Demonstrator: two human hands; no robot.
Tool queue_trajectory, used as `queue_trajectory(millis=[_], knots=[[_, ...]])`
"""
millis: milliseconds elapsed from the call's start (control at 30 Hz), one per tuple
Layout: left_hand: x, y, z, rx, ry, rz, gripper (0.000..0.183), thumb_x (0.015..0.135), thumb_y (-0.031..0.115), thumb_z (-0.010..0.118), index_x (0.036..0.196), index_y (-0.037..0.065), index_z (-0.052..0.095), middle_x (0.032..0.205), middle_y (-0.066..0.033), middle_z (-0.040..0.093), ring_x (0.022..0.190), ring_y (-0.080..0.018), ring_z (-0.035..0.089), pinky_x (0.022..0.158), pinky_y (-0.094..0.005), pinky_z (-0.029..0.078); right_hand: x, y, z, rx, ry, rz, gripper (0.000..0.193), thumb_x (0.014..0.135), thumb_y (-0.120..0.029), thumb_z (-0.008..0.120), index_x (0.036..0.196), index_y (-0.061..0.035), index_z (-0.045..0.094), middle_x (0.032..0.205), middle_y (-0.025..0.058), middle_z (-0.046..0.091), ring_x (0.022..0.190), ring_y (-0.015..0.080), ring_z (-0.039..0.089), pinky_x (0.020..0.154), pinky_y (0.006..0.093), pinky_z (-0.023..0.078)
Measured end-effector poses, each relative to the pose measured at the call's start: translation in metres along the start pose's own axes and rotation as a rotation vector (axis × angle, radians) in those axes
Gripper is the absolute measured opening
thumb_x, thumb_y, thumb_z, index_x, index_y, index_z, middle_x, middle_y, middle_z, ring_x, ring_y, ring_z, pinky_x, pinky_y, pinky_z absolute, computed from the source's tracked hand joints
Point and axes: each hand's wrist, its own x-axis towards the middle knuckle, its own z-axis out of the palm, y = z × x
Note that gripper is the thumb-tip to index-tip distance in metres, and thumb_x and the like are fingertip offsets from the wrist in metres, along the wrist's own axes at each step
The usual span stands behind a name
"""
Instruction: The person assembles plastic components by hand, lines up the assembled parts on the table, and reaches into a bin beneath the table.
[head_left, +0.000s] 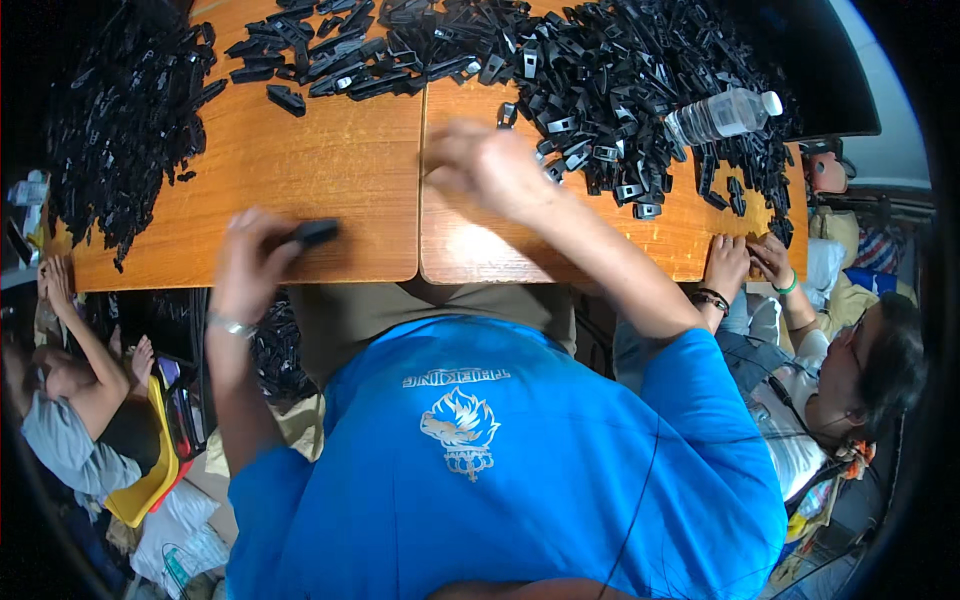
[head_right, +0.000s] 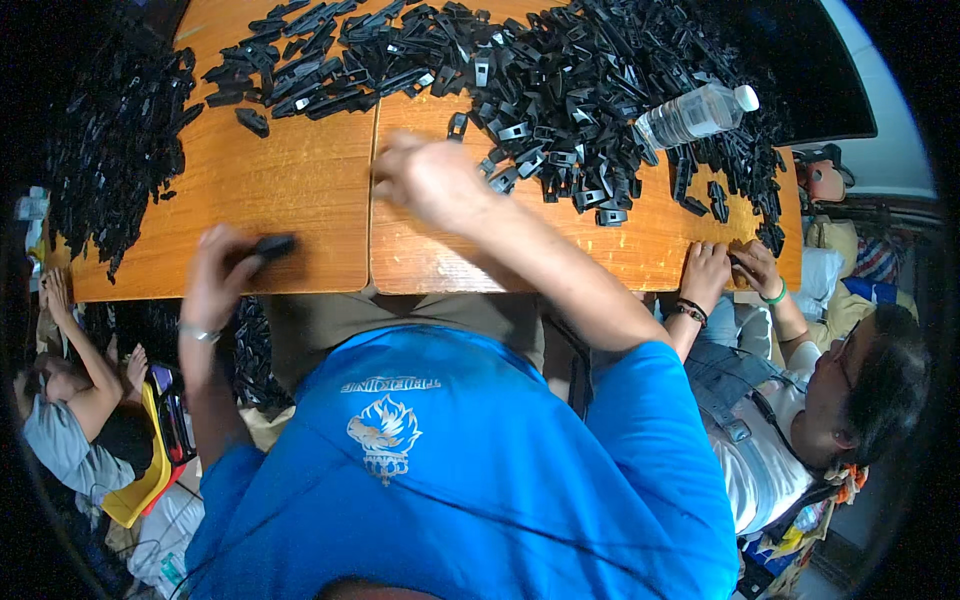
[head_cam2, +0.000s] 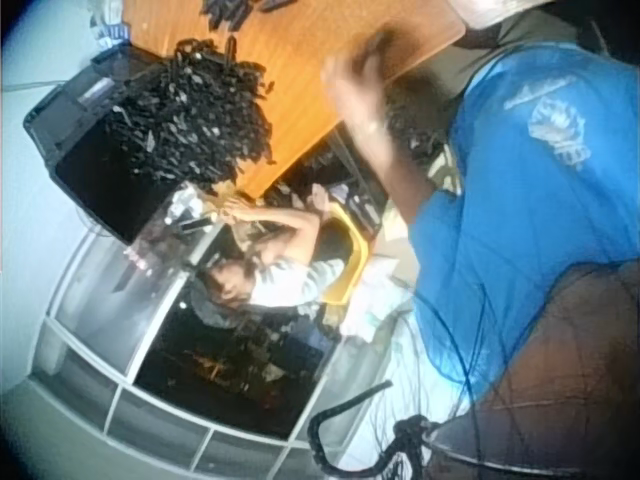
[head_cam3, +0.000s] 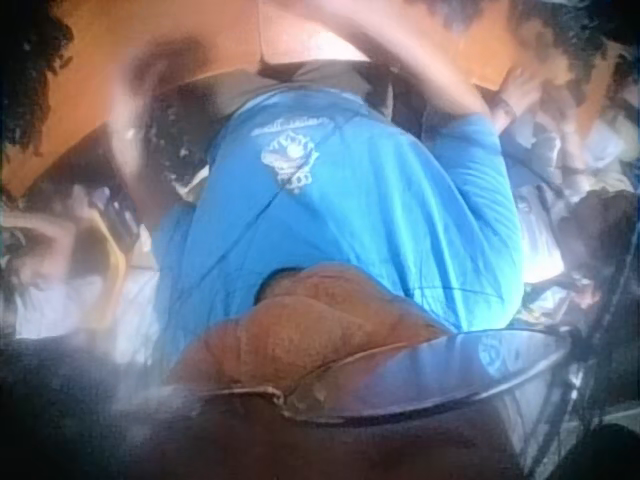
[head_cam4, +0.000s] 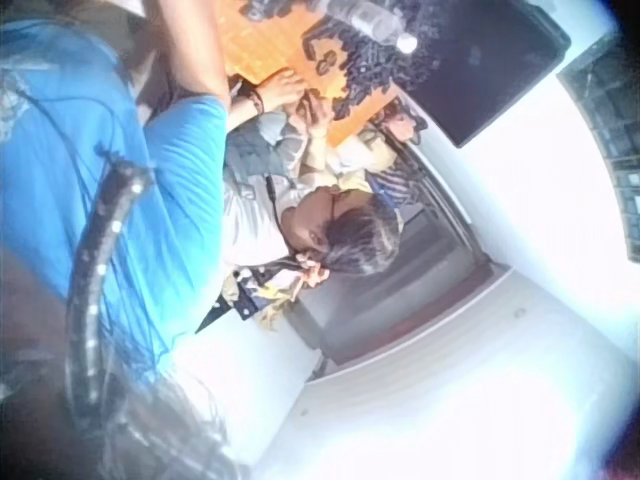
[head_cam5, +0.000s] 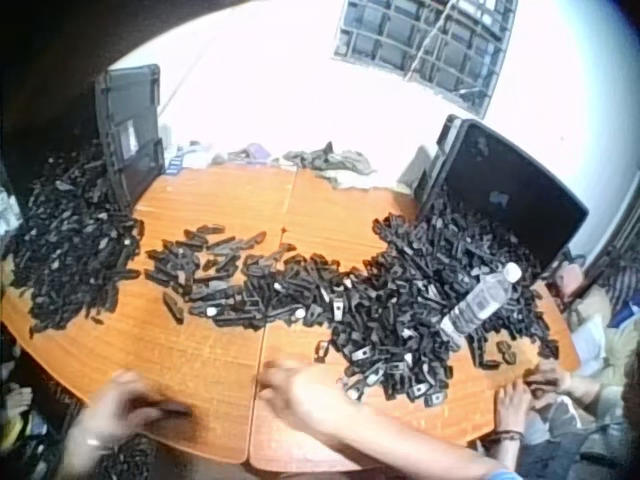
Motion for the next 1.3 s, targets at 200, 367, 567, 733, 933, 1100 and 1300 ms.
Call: queue_trajectory(millis=[200, 367, 567, 733, 933, 1100, 1300], knots=[[-0.045, -0.009, -0.068, -0.026, 0.008, -0.164, 0.03, 0.085, -0.004, 0.077, 0.114, -0.002, 0.073, 0.102, -0.014, 0.07, 0.104, -0.0326, 0.07, 0.093, -0.0387, 0.056, -0.004, 0.022, -0.047, -0.419, -0.014, 0.478, 0.033, 0.095, -0.033, 0.08, 0.109, -0.0036, 0.077, 0.098, 0.019, 0.077, 0.086, 0.0399, 0.076, 0.076, 0.0483, 0.062], [0.053, 0.029, 0.011, -0.135, 0.219, 0.133, 0.023, 0.096, 0.004, 0.074, 0.117, -0.003, 0.071, 0.105, -0.0149, 0.071, 0.099, -0.0269, 0.073, 0.087, -0.0351, 0.057, 0.003, 0.03, -0.032, -0.436, -0.06, 0.492, 0.03, 0.092, -0.029, 0.08, 0.1, -0.0001, 0.074, 0.094, 0.0228, 0.076, 0.087, 0.0407, 0.077, 0.079, 0.0496, 0.063], [0.145, 0.051, 0.069, 0.196, 0.398, 0.28, 0.027, 0.088, 0.009, 0.082, 0.115, 0.006, 0.075, 0.107, -0.0102, 0.068, 0.108, -0.0326, 0.065, 0.094, -0.0455, 0.054, 0.013, 0.015, -0.033, -0.125, -0.06, 0.578, 0.031, 0.087, -0.014, 0.077, 0.115, -0.0016, 0.072, 0.107, 0.0243, 0.076, 0.097, 0.0425, 0.076, 0.089, 0.0487, 0.062], [0.167, 0.05, 0.082, 0.292, 0.42, 0.268, 0.022, 0.087, 0.012, 0.084, 0.106, 0.008, 0.072, 0.104, -0.0082, 0.067, 0.105, -0.031, 0.063, 0.09, -0.0453, 0.053, 0.007, -0.001, -0.009, 0.234, 0.017, 0.501, 0.041, 0.085, -0.005, 0.078, 0.126, -0.0047, 0.073, 0.111, 0.0181, 0.074, 0.093, 0.0312, 0.075, 0.085, 0.0409, 0.061], [0.145, 0.047, 0.09, 0.306, 0.395, 0.229, 0.024, 0.086, 0.014, 0.085, 0.1, 0.01, 0.065, 0.102, -0.0068, 0.066, 0.101, -0.0309, 0.064, 0.086, -0.0458, 0.052, -0.001, -0.011, 0.021, 0.5, 0.12, 0.543, 0.027, 0.084, -0.001, 0.075, 0.11, -0.0007, 0.067, 0.094, 0.0082, 0.068, 0.077, 0.0157, 0.068, 0.073, 0.0315, 0.057], [0.114, 0.051, 0.089, 0.282, 0.385, 0.269, 0.03, 0.085, 0.013, 0.086, 0.105, 0.009, 0.064, 0.098, -0.0082, 0.063, 0.096, -0.0334, 0.064, 0.08, -0.0471, 0.051, -0.004, -0.029, 0.018, 0.552, 0.155, 0.581, 0.025, 0.083, -0.001, 0.075, 0.103, -0.001, 0.061, 0.089, 0.0048, 0.066, 0.077, 0.0106, 0.065, 0.071, 0.0298, 0.055], [0.078, 0.073, 0.091, 0.22, 0.292, 0.247, 0.032, 0.088, 0.016, 0.084, 0.113, 0.006, 0.065, 0.107, -0.0142, 0.06, 0.098, -0.0369, 0.063, 0.083, -0.0487, 0.052, -0.015, -0.032, 0.022, 0.257, 0.238, 0.37, 0.026, 0.082, -0.005, 0.083, 0.101, -0.0027, 0.066, 0.094, 0.0116, 0.067, 0.078, 0.0257, 0.072, 0.072, 0.0386, 0.057]])
